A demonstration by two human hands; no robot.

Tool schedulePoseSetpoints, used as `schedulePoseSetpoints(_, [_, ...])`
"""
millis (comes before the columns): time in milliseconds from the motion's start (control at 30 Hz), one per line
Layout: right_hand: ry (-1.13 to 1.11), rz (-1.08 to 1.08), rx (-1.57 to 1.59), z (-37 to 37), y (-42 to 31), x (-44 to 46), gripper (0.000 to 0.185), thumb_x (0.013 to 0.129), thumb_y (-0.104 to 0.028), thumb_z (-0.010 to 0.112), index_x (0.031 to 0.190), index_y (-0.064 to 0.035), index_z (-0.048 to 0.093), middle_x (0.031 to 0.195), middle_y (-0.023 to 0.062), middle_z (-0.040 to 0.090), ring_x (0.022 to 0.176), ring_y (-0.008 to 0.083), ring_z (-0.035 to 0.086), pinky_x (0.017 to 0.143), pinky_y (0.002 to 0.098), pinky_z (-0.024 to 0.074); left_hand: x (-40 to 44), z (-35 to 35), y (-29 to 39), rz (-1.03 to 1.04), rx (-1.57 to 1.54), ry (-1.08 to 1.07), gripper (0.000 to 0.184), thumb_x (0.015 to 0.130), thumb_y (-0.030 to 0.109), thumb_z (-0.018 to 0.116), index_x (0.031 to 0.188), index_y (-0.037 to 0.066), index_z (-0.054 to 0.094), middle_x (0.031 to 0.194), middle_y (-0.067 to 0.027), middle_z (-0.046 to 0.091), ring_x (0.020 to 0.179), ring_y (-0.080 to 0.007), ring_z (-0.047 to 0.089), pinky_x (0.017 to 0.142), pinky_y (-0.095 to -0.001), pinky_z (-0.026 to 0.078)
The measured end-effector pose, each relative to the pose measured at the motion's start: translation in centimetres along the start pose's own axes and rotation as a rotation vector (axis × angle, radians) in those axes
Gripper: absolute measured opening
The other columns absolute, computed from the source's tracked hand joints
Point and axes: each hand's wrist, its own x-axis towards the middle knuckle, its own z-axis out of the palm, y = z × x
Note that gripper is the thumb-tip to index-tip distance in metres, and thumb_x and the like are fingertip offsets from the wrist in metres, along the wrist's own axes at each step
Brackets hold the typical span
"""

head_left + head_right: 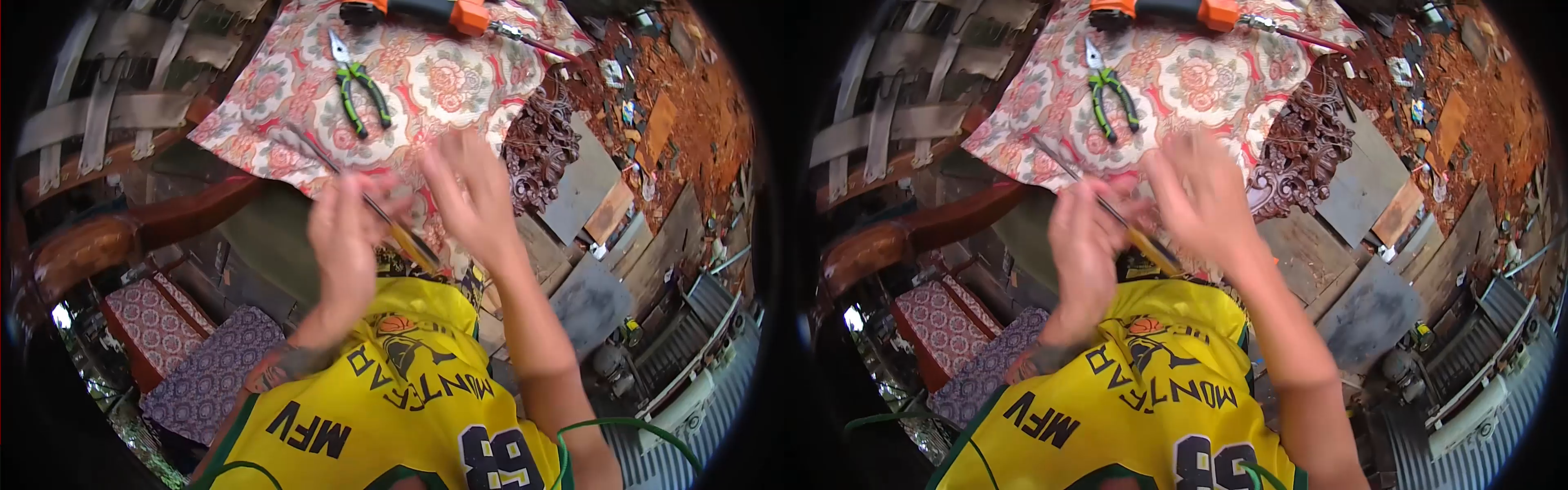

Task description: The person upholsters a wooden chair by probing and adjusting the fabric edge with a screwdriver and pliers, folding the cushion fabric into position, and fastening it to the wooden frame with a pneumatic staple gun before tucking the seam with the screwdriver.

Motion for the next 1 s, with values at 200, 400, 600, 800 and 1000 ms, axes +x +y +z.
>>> schedulePoseSetpoints(200, [0.03, -0.105, -0.523, 10.4, 4.6, 12.8, 0.035, 0.083, -0.034, 0.077, 0.084, 0.0013, 0.071, 0.093, 0.0244, 0.07, 0.093, 0.0379, 0.071, 0.082, 0.047, 0.0586, 10.5, -5.4, 2.9, 0.301, 0.373, 0.241, 0.028, 0.104, 0.03, 0.068, 0.092, 0.004, 0.069, 0.08, -0.0005, 0.06, 0.07, -0.0102, 0.06, 0.056, -0.0252, 0.053])
schedulePoseSetpoints(400, [-0.33, 0.518, -0.129, -0.8, 6.7, 5.3, 0.045, 0.083, -0.04, 0.073, 0.084, 0.0045, 0.077, 0.077, 0.0205, 0.073, 0.072, 0.0297, 0.074, 0.068, 0.0387, 0.0582, 19.9, -2.3, 2.9, 0.313, 0.554, 0.117, 0.036, 0.092, 0.015, 0.08, 0.119, -0.007, 0.068, 0.094, -0.0119, 0.072, 0.079, -0.0189, 0.073, 0.066, -0.0288, 0.062])
schedulePoseSetpoints(600, [-0.359, 0.987, 0.797, -7.4, 0.5, -12.0, 0.036, 0.098, -0.034, 0.073, 0.086, -0.0004, 0.07, 0.083, 0.0113, 0.074, 0.067, 0.0153, 0.069, 0.055, 0.0275, 0.0461, 17.6, 2.7, 2.5, 0.321, 1.016, 0.24, 0.032, 0.089, 0.024, 0.08, 0.113, 0.007, 0.067, 0.083, -0.0083, 0.073, 0.071, -0.0235, 0.071, 0.071, -0.0382, 0.06])
schedulePoseSetpoints(800, [-0.314, 1.279, 1.044, -4.2, -1.4, -17.4, 0.029, 0.102, -0.017, 0.071, 0.088, 0.0073, 0.067, 0.086, 0.0157, 0.073, 0.069, 0.0199, 0.07, 0.063, 0.0329, 0.0577, 10.0, -1.2, -3.4, 0.972, 1.26, -0.218, 0.02, 0.084, 0.014, 0.084, 0.102, 0.012, 0.077, 0.112, -0.0108, 0.072, 0.105, -0.0277, 0.069, 0.087, -0.0367, 0.052])
schedulePoseSetpoints(1000, [-0.216, 1.43, 1.106, -3.3, 0.0, -18.0, 0.032, 0.101, -0.02, 0.073, 0.091, 0.0091, 0.067, 0.084, 0.0147, 0.07, 0.067, 0.0202, 0.07, 0.057, 0.0325, 0.0579, 3.9, -3.2, -8.3, 1.005, 1.327, -0.458, 0.015, 0.078, 0.018, 0.082, 0.091, 0.021, 0.076, 0.152, -0.0126, 0.053, 0.142, -0.0355, 0.043, 0.114, -0.0501, 0.028])
